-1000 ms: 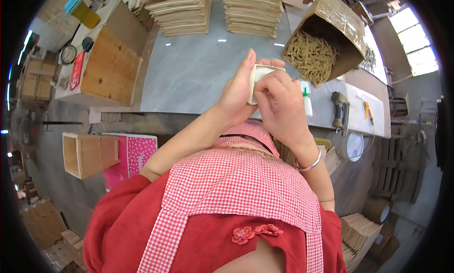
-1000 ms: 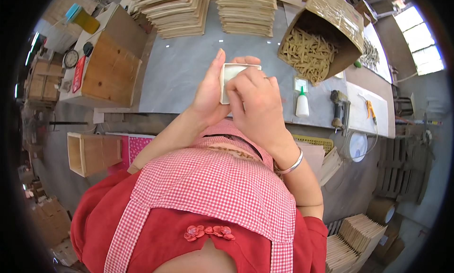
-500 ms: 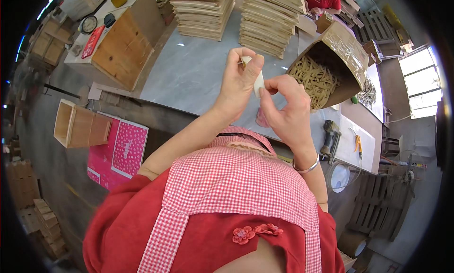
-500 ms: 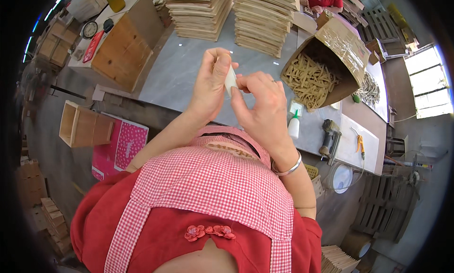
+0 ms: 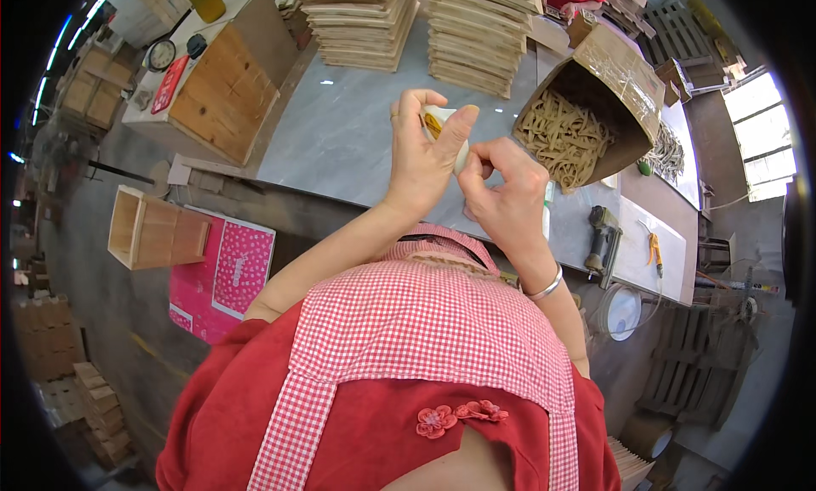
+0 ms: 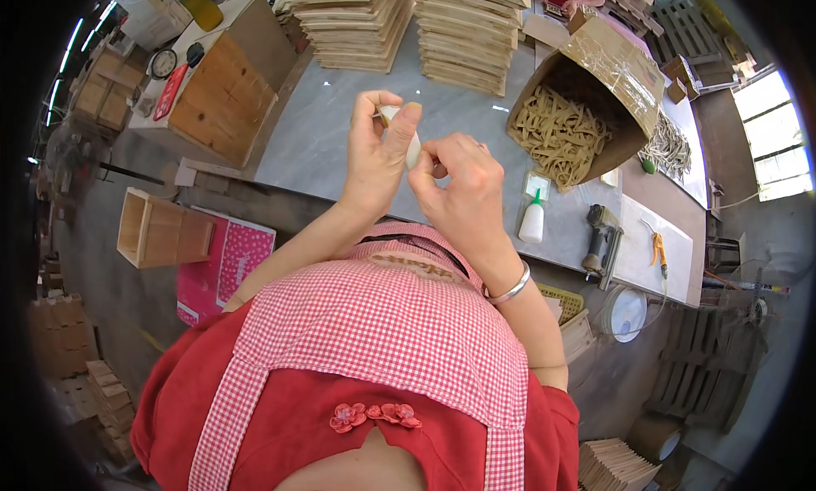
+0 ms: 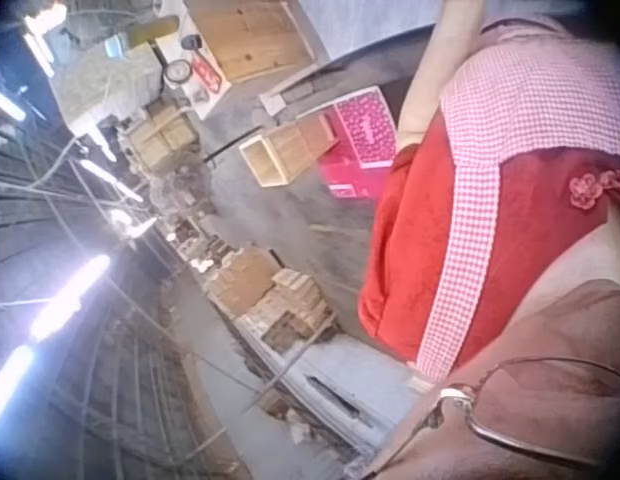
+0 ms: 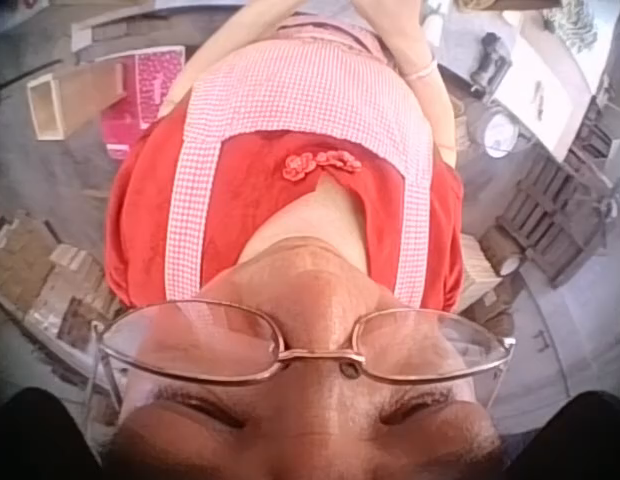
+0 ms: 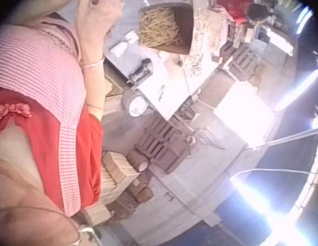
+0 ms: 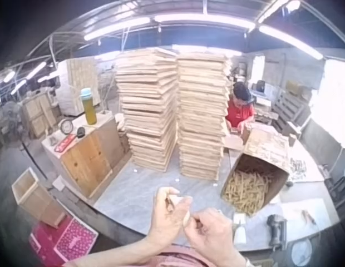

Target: Assembling wooden boxes by applying glue to side panels, joining them, and securing the structure with rubber bands.

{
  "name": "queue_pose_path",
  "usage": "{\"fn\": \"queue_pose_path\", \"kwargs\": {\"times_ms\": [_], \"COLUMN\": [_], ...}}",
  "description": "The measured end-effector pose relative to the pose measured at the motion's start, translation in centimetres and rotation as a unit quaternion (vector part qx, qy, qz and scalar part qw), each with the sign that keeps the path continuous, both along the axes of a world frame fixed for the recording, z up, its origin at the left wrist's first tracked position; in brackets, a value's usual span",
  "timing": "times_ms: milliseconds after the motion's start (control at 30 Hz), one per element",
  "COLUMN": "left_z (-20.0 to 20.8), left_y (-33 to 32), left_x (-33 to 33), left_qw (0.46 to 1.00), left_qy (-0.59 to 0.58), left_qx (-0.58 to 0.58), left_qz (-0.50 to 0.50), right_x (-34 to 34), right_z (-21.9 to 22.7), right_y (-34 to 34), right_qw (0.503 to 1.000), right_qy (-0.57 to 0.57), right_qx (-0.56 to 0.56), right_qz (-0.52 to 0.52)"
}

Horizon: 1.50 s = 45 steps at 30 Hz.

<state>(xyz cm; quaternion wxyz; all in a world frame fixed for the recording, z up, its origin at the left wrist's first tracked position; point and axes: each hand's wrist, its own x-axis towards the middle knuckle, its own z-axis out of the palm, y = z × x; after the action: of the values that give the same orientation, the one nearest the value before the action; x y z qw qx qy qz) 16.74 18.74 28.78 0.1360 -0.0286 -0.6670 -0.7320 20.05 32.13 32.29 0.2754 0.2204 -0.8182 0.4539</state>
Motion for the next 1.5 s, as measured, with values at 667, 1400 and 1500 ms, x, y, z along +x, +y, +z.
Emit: {"fn": "queue_pose_path", "kwargs": {"times_ms": [667,1400,1500], "left_z": [0.4,0.1,-0.1], "left_y": [-2.9,-2.3,-2.2], "left_x": [0.3,0.5,0.5], "left_qw": [0.905,0.938,0.954], "left_qy": [-0.031,-0.032,-0.002], "left_qx": [0.26,0.241,0.193], "left_qz": [-0.335,-0.249,-0.231], "right_x": [0.7,1.5,1.6], "right_z": [0.2,0.6,0.2], "right_y": [-0.3,-2.3,-2.6], "right_qw": [0.94,0.982,0.979], "right_qy": [-0.2,-0.159,-0.163], "right_qx": [-0.277,-0.073,-0.1], "right_qz": [0.014,0.072,0.066]}}
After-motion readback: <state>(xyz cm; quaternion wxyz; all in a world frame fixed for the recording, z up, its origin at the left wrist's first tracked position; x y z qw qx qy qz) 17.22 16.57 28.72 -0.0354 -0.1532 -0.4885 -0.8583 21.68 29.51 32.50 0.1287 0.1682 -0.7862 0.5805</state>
